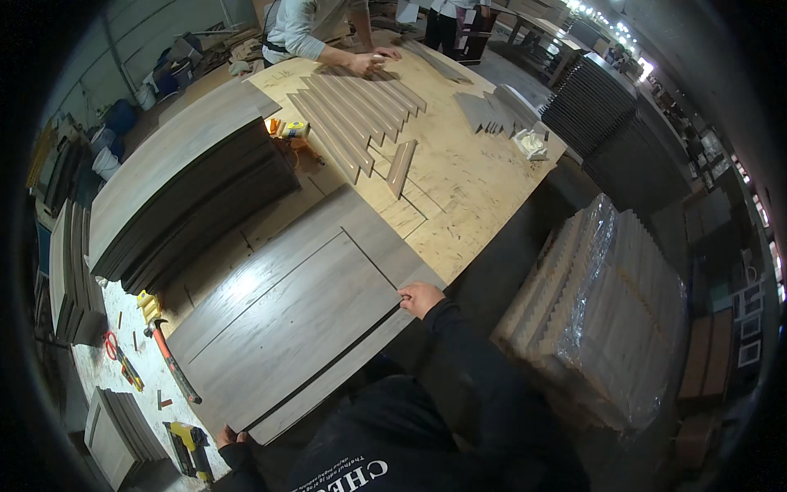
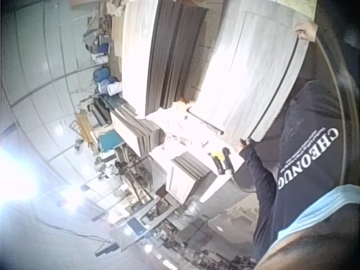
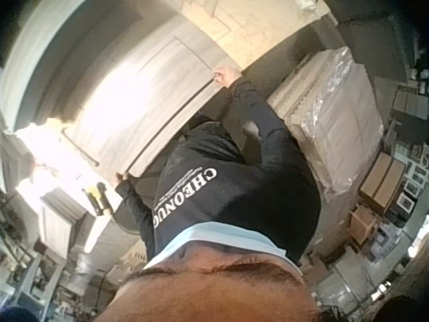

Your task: The person aligns wooden frame strips onto wooden panels by hand and secures them in place using a pneumatic nail gun.

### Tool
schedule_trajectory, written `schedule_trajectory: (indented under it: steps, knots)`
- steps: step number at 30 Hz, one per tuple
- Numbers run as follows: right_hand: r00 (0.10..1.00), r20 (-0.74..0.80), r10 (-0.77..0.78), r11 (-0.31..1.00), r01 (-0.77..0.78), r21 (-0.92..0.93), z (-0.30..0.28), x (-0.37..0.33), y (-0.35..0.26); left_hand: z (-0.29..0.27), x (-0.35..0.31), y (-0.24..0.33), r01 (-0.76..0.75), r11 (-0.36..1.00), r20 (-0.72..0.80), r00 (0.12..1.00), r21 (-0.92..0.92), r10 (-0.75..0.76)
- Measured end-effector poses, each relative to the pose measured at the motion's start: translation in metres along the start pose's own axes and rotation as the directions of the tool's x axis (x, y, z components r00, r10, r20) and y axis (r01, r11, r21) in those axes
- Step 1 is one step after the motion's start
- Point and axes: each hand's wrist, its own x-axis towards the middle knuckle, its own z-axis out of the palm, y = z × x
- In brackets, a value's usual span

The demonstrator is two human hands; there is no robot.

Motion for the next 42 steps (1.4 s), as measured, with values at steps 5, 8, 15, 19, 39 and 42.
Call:
schedule_trajectory:
  steps: [5,8,15,19,39,42]
  knots:
    - [0.996,-0.011,-0.088,0.991,0.086,-0.105,-0.003,0.001,0.005,-0.004,0.009,0.007,0.127,0.988,0.040,0.991,0.085,-0.131]
    - [0.983,-0.001,-0.182,0.975,0.180,-0.129,-0.002,0.004,0.007,0.000,0.010,-0.023,0.148,0.989,0.011,0.989,-0.004,-0.148]
    - [0.980,0.000,-0.200,0.964,0.197,-0.180,-0.005,0.001,-0.001,0.005,0.008,-0.019,0.237,0.956,0.014,0.971,-0.173,-0.238]
    - [0.982,-0.003,-0.190,0.962,0.186,-0.200,-0.004,0.001,-0.002,0.002,0.007,-0.005,0.242,0.955,0.002,0.969,-0.169,-0.245]
    - [0.944,-0.133,-0.303,0.886,0.228,-0.405,0.001,-0.011,-0.068,0.013,-0.012,0.021,-0.209,0.945,-0.248,0.930,0.251,0.271]
    - [0.886,0.142,-0.441,0.838,0.463,-0.289,0.038,-0.005,-0.123,0.019,-0.012,0.047,-0.154,0.914,-0.297,0.914,0.375,0.277]
